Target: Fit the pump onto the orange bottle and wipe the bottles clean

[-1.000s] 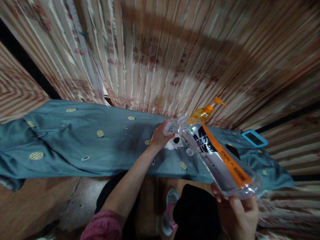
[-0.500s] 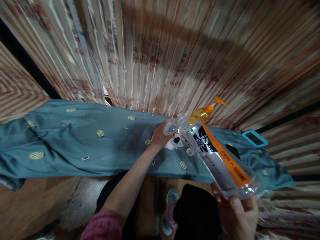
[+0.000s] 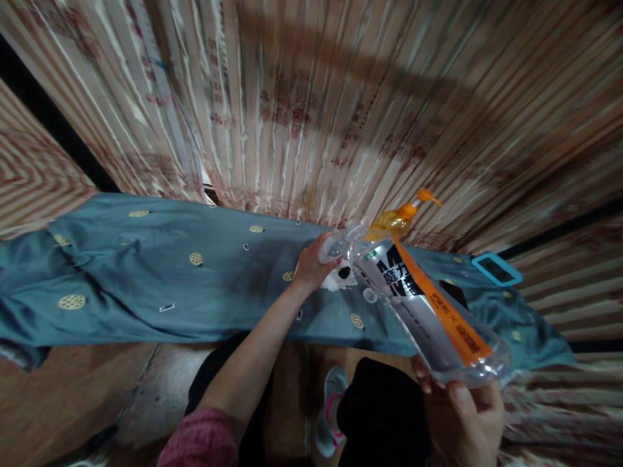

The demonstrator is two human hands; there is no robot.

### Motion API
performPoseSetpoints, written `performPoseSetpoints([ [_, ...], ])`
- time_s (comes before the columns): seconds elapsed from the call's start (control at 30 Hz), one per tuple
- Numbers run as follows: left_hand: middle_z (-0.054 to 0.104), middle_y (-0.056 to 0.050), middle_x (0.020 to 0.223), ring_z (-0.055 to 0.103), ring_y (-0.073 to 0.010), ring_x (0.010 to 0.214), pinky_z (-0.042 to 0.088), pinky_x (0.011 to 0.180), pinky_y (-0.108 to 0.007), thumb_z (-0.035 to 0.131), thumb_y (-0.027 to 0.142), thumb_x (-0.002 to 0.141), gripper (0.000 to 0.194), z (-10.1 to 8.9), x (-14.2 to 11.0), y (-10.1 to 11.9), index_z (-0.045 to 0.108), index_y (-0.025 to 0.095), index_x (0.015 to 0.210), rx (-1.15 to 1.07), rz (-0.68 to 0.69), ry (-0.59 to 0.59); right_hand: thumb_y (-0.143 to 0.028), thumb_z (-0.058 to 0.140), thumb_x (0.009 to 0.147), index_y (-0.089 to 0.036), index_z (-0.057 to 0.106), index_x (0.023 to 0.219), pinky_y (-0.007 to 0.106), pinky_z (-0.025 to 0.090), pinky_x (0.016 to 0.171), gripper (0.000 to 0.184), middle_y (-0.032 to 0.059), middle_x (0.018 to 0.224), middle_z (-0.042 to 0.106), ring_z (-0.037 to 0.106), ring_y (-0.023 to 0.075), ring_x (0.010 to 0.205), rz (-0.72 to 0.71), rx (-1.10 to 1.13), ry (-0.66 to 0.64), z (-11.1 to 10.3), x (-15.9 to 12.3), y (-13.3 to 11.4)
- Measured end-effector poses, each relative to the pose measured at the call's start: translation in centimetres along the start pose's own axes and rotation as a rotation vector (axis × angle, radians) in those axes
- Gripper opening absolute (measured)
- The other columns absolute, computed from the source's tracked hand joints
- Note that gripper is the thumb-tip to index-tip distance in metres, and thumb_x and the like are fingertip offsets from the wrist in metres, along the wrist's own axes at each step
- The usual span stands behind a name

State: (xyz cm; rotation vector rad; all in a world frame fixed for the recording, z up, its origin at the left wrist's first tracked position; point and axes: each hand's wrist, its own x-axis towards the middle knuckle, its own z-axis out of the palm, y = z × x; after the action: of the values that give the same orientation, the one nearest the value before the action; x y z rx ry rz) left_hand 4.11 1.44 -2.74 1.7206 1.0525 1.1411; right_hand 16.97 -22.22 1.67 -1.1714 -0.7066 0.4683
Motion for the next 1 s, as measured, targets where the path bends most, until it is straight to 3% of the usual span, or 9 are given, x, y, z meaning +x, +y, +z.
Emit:
performPoseSetpoints([
  [0.13, 0.071, 0.000, 0.121, 0.067, -0.0226, 0.111, 0.052, 0.098, -0.035, 0.077, 0.022, 0.072, 0.058, 0.04, -0.01, -0.05, 0.056, 0.027, 0.127, 0.011, -0.013, 0.000, -0.030, 0.078, 0.074, -0.024, 0.067, 0.112, 0.025, 0.045, 0.048, 0.041, 0.0020, 0.070, 0.069, 0.060, 0.0160, 0.060, -0.028, -0.002, -0.020, 0.05, 0.02, -0.18],
  [0.3, 0.071, -0.002, 0.121, 0.067, -0.0230, 0.111, 0.052, 0.097, -0.035, 0.077, 0.024, 0.073, 0.059, 0.04, -0.01, -0.06, 0.056, 0.025, 0.128, 0.013, -0.006, -0.001, -0.033, 0.078, 0.074, -0.026, 0.064, 0.118, 0.024, 0.043, 0.050, 0.046, 0.0005, 0.072, 0.068, 0.059, 0.0151, 0.062, 0.047, -0.011, 0.027, 0.40, -0.19, -0.48],
  [1.0, 0.073, -0.002, 0.117, 0.068, -0.0227, 0.108, 0.053, 0.096, -0.035, 0.077, 0.020, 0.071, 0.059, 0.02, -0.04, 0.14, 0.057, 0.024, 0.127, 0.000, -0.007, 0.008, -0.030, 0.080, 0.071, -0.023, 0.067, 0.108, 0.024, 0.044, 0.047, 0.040, 0.0012, 0.070, 0.068, 0.059, 0.0156, 0.059, -0.004, -0.010, 0.026, 0.25, 0.16, -0.14],
])
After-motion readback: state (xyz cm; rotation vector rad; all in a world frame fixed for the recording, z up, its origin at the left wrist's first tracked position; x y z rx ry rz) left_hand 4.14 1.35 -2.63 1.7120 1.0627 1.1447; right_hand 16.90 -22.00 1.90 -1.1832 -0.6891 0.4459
